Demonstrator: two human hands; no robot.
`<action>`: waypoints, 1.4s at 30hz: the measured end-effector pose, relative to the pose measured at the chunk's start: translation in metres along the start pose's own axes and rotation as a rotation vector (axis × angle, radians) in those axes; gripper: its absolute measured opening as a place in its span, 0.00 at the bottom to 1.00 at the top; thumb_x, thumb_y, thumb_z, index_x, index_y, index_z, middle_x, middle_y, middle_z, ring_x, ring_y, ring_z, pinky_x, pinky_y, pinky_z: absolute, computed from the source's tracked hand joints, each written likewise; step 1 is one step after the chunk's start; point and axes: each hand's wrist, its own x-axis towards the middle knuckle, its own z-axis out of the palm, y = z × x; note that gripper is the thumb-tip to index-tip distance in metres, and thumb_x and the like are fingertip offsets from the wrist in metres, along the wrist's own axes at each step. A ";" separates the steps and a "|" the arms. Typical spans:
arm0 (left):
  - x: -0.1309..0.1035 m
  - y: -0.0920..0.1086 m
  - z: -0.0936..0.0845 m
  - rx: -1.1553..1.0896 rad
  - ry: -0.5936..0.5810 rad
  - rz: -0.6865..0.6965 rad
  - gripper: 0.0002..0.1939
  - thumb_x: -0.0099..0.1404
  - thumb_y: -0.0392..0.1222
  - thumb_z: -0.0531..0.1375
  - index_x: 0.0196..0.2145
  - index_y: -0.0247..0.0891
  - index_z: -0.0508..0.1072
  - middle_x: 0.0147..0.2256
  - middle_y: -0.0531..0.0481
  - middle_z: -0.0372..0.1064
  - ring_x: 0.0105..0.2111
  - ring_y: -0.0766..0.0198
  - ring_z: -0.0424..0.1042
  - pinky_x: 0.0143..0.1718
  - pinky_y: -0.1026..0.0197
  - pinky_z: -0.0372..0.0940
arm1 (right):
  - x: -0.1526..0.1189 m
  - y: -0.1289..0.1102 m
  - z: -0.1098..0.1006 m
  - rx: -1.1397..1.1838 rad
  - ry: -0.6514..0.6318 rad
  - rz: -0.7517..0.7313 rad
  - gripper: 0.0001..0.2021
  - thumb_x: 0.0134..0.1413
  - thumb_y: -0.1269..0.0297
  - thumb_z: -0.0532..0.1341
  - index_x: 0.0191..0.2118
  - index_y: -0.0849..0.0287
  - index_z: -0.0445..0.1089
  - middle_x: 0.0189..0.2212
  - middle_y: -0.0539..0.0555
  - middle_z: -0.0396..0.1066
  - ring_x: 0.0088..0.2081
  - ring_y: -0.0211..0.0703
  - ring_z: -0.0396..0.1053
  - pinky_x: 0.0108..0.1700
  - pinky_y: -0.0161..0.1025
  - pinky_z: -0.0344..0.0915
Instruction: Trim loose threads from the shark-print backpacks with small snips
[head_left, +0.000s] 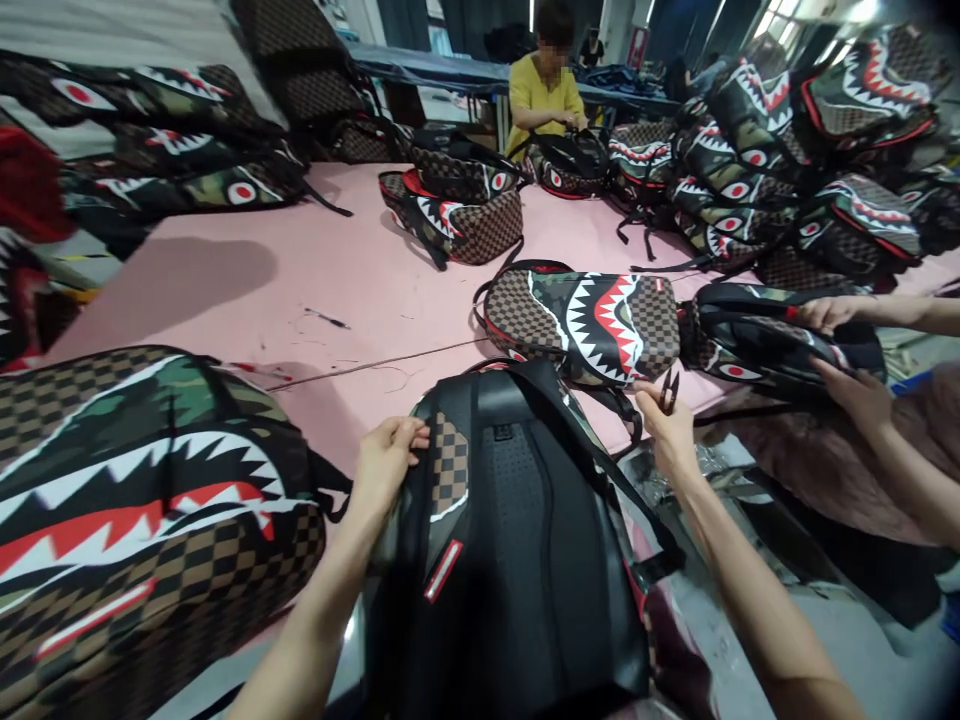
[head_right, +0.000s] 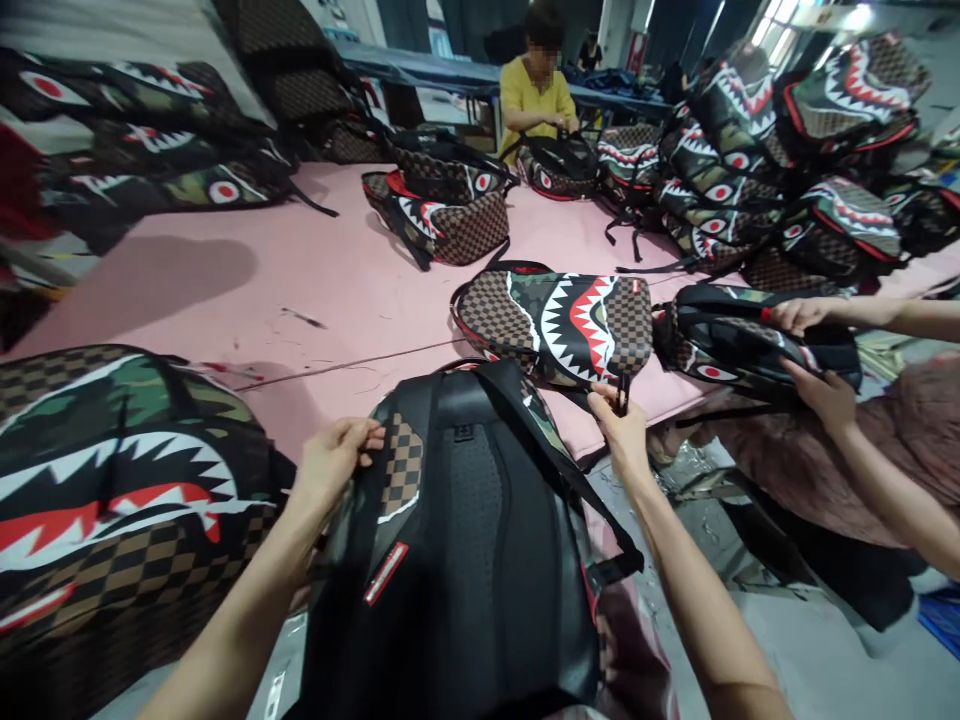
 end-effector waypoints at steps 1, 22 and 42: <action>-0.013 -0.002 -0.003 -0.039 -0.024 -0.007 0.17 0.53 0.51 0.53 0.31 0.34 0.70 0.28 0.49 0.69 0.25 0.66 0.68 0.22 0.67 0.60 | -0.002 0.013 -0.015 -0.047 -0.027 0.067 0.21 0.43 0.51 0.62 0.39 0.64 0.70 0.28 0.52 0.67 0.30 0.39 0.62 0.30 0.34 0.59; -0.251 -0.048 -0.021 -0.121 -0.431 -0.489 0.36 0.40 0.57 0.67 0.46 0.39 0.67 0.37 0.46 0.75 0.39 0.52 0.73 0.42 0.56 0.69 | -0.110 0.033 -0.047 -0.037 -0.634 0.227 0.17 0.37 0.61 0.66 0.35 0.64 0.69 0.29 0.49 0.65 0.32 0.38 0.62 0.36 0.36 0.60; -0.258 -0.005 0.070 0.172 -0.189 0.263 0.17 0.54 0.48 0.59 0.42 0.43 0.69 0.43 0.44 0.67 0.44 0.53 0.67 0.49 0.47 0.60 | -0.120 0.048 -0.035 0.010 -0.506 0.271 0.16 0.38 0.62 0.65 0.36 0.64 0.74 0.36 0.54 0.71 0.36 0.43 0.68 0.40 0.38 0.63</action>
